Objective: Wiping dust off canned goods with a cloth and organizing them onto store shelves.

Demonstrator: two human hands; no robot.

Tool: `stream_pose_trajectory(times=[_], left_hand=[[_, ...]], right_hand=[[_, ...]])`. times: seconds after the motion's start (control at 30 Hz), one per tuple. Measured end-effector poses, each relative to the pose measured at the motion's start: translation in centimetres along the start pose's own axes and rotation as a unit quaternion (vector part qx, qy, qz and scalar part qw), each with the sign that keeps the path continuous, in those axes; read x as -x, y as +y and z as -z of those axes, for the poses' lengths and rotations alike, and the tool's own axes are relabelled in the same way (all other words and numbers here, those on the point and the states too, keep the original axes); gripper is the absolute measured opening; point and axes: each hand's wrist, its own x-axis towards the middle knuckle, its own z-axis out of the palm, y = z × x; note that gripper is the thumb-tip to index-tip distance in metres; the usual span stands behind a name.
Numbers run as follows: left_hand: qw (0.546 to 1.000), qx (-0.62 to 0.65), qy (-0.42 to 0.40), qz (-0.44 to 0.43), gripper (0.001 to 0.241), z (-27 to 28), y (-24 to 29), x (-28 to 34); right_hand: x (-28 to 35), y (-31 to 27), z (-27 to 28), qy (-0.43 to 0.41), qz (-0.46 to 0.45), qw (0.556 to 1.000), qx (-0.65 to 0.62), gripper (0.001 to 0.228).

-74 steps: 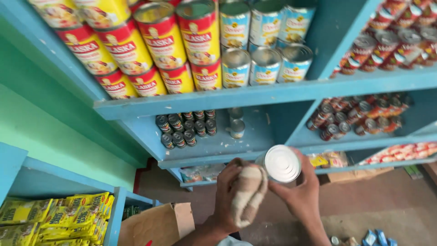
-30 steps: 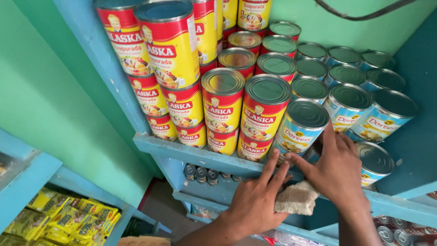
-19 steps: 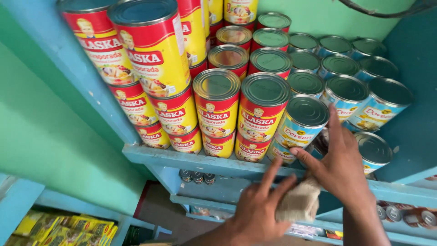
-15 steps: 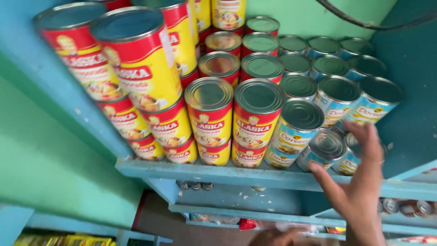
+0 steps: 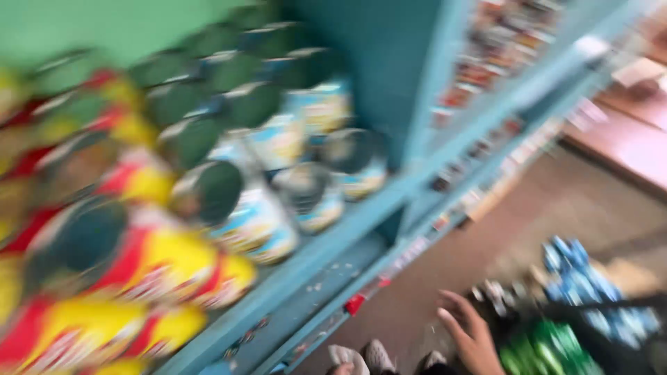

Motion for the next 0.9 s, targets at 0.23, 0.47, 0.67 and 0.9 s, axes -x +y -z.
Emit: stream_pose_trajectory(times=[0.23, 0.47, 0.67, 0.9], left_hand=[[0.922, 0.047, 0.013, 0.385, 0.04, -7.8, -1.5, -6.9], [0.92, -0.243, -0.072, 0.299, 0.032, -24.3, -7.8, -6.6], [0.594, -0.735, -0.314, 0.09, 0.056, -21.3, -15.6, -4.6], [0.631, -0.715, -0.263, 0.147, 0.053, -23.8, -18.0, -4.6]], right_hand=[[8.3, 0.7, 4.4, -0.076, -0.078, 0.99, 0.087, 0.048], [14.3, -3.2, 12.9, 0.024, -0.023, 0.987, 0.159, 0.049], [23.0, 5.1, 18.4, 0.084, -0.131, 0.97, 0.188, 0.057], [33.5, 13.0, 19.8, 0.228, -0.263, 0.935, -0.073, 0.057]])
